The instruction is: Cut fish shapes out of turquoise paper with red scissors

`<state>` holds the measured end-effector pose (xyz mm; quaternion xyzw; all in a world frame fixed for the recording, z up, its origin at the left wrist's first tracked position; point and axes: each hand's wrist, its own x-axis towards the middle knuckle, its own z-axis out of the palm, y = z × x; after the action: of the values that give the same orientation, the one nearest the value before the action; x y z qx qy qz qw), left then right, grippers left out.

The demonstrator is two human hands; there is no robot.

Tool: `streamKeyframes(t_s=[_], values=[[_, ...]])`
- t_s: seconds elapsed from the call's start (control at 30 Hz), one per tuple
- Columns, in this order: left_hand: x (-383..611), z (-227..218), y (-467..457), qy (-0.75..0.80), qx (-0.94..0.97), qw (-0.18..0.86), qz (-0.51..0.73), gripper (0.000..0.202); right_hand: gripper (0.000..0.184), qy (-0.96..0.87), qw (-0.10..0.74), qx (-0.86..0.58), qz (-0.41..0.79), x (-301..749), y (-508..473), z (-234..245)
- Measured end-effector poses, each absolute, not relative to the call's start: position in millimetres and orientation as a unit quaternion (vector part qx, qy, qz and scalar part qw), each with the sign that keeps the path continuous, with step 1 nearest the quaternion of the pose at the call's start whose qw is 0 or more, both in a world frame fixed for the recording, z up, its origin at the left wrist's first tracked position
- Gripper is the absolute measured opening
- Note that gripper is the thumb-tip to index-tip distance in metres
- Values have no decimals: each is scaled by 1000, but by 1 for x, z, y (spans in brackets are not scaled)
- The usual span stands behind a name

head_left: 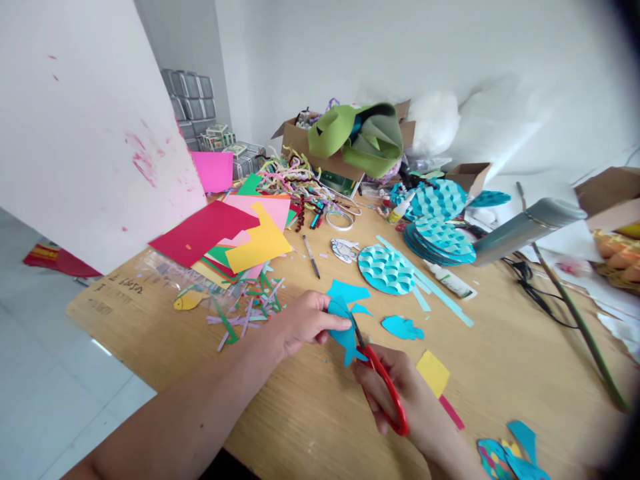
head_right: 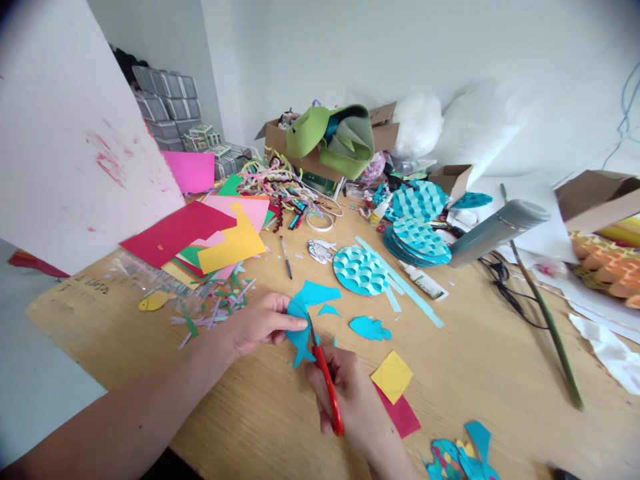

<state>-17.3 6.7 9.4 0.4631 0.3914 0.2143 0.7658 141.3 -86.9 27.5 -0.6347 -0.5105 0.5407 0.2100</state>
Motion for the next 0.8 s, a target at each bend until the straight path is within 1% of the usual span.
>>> streamKeyframes(t_s=[0.8], values=[[-18, 10, 6, 387, 540, 720, 199, 26, 17, -514, 209, -616, 560, 144, -85, 23]])
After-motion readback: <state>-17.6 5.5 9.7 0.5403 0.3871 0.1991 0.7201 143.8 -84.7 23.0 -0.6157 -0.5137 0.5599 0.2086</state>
